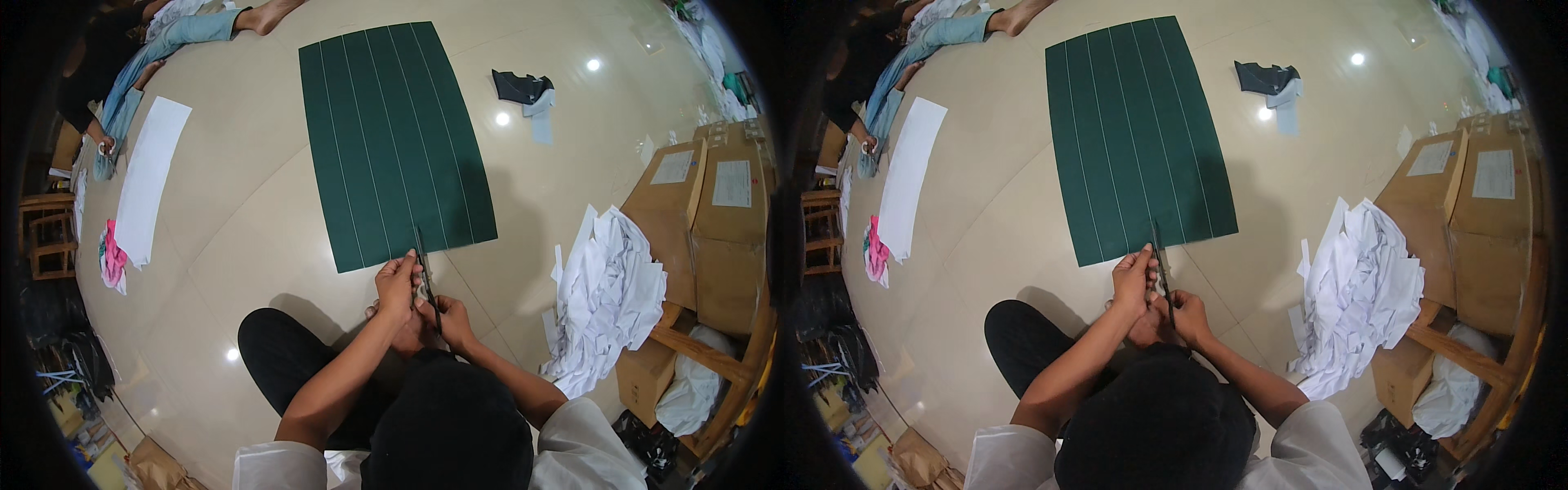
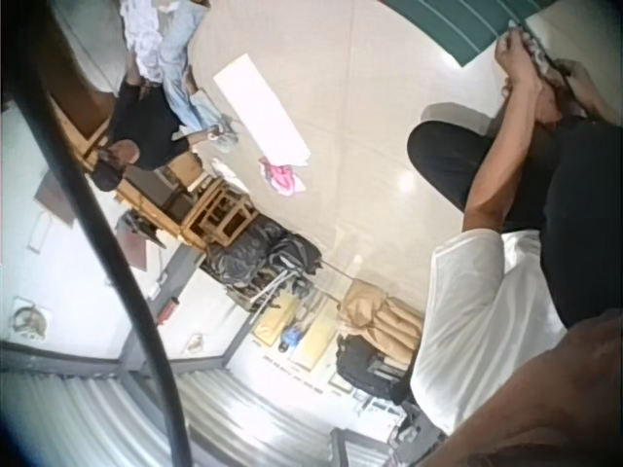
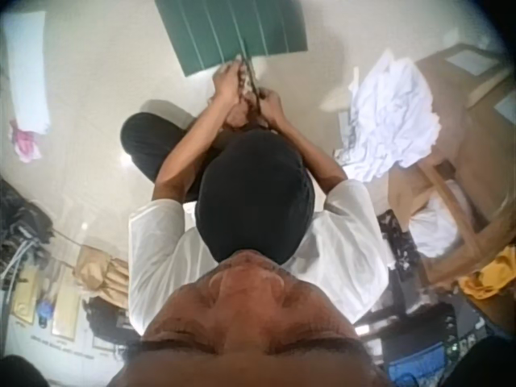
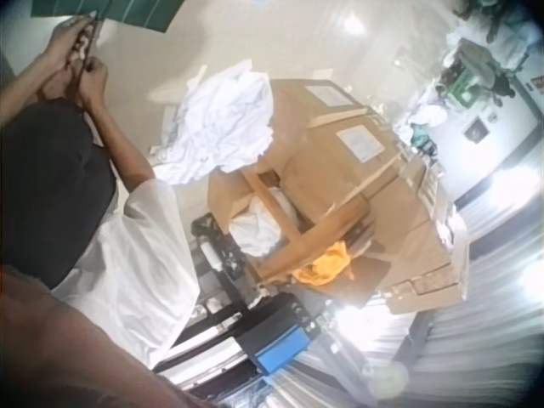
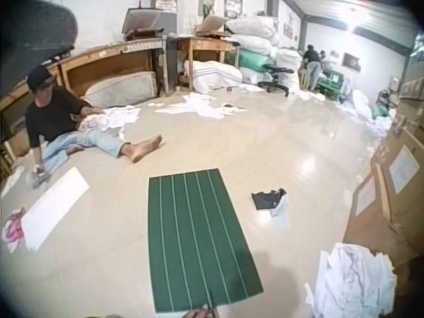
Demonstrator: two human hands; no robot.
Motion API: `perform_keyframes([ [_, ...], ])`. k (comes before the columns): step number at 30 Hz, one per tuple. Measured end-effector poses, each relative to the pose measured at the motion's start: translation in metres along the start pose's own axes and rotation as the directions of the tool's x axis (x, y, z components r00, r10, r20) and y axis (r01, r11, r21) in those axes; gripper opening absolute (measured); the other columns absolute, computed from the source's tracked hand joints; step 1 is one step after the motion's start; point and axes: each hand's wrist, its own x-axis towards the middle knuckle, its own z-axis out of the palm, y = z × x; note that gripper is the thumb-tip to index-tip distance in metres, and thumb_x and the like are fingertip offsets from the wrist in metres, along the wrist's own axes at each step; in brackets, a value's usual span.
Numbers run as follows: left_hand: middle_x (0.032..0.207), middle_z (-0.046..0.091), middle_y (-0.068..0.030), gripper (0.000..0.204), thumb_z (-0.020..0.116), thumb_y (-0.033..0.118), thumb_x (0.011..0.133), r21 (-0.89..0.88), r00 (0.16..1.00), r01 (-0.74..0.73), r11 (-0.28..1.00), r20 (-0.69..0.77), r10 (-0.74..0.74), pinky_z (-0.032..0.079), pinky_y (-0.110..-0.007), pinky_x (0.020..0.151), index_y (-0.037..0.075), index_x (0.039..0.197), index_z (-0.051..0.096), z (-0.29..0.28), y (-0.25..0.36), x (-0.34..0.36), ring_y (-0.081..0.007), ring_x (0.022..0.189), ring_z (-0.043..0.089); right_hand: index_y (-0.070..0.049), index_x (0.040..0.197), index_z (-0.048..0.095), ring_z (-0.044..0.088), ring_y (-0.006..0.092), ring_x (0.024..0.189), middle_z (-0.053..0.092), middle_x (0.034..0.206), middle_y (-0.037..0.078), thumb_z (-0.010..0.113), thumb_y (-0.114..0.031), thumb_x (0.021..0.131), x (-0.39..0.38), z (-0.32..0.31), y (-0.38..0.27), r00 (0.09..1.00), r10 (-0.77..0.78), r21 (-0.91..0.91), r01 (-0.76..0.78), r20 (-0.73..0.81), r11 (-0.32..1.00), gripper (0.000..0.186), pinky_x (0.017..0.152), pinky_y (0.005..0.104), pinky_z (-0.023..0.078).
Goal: The person cuts along a white strip at the edge of a green rectangular material using shears by hand.
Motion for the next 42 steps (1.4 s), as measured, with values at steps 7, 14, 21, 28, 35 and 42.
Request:
perform_keyframes([
  [7,0.076,0.066,-0.0002,0.027,0.075,0.032,0.094,0.001,1.000,-0.012,1.000,-0.022,0.012,0.041,-0.021,0.049,0.008,0.089,0.064,0.002,0.001,-0.002,-0.0055,0.056,0.052,-0.002,0.071,0.062,0.054,0.0096,0.060,0.061,0.063,0.002,0.078,-0.041,0.087,-0.002,-0.001,-0.007,0.998,0.062,0.011,-0.062,-0.009,0.998,0.044,0.055,0.0270,0.042],
  [14,0.077,0.065,0.0013,0.028,0.074,0.034,0.094,0.015,1.000,-0.022,1.000,-0.019,0.023,0.040,-0.022,0.049,0.011,0.086,0.062,0.002,0.000,-0.002,-0.0049,0.056,0.051,-0.004,0.067,0.061,0.053,0.0091,0.056,0.061,0.061,0.003,0.077,-0.043,0.086,-0.002,0.000,-0.008,0.998,0.064,-0.017,-0.065,-0.014,0.998,0.046,0.052,0.0273,0.041],
  [21,0.075,0.067,-0.0002,0.027,0.075,0.032,0.094,0.007,0.999,-0.021,1.000,-0.023,0.022,0.040,-0.021,0.047,0.008,0.089,0.064,0.002,0.001,-0.003,-0.0050,0.055,0.052,-0.003,0.068,0.061,0.053,0.0090,0.055,0.060,0.060,0.003,0.078,-0.043,0.086,-0.003,0.000,-0.010,0.998,0.059,-0.024,-0.059,-0.021,0.998,0.046,0.052,0.0271,0.041],
  [28,0.073,0.067,-0.0014,0.027,0.075,0.030,0.095,0.008,0.999,-0.028,1.000,-0.043,0.029,0.039,-0.021,0.047,0.006,0.089,0.065,0.004,0.001,-0.003,-0.0052,0.053,0.051,-0.003,0.067,0.061,0.053,0.0086,0.054,0.060,0.059,0.003,0.077,-0.039,0.086,0.001,0.000,0.003,0.999,0.050,0.015,-0.049,-0.020,0.999,0.043,0.050,0.0268,0.041],
  [35,0.077,0.066,-0.0011,0.027,0.074,0.033,0.095,0.030,0.999,-0.026,0.999,-0.021,0.027,0.039,-0.022,0.049,0.009,0.089,0.063,0.003,0.000,-0.003,-0.0066,0.055,0.052,-0.003,0.067,0.061,0.052,0.0084,0.052,0.060,0.059,0.003,0.076,-0.037,0.087,-0.001,0.000,-0.001,0.998,0.061,0.019,-0.061,-0.022,0.998,0.042,0.048,0.0269,0.041],
  [42,0.077,0.067,-0.0009,0.027,0.073,0.033,0.095,0.037,0.999,-0.030,0.999,-0.021,0.031,0.039,-0.022,0.050,0.009,0.090,0.063,0.003,0.000,-0.003,-0.0063,0.055,0.052,-0.005,0.072,0.061,0.053,0.0083,0.049,0.059,0.059,0.002,0.076,-0.034,0.088,0.002,-0.002,0.005,1.000,0.028,0.015,-0.028,-0.004,0.999,0.037,0.046,0.0255,0.040],
])
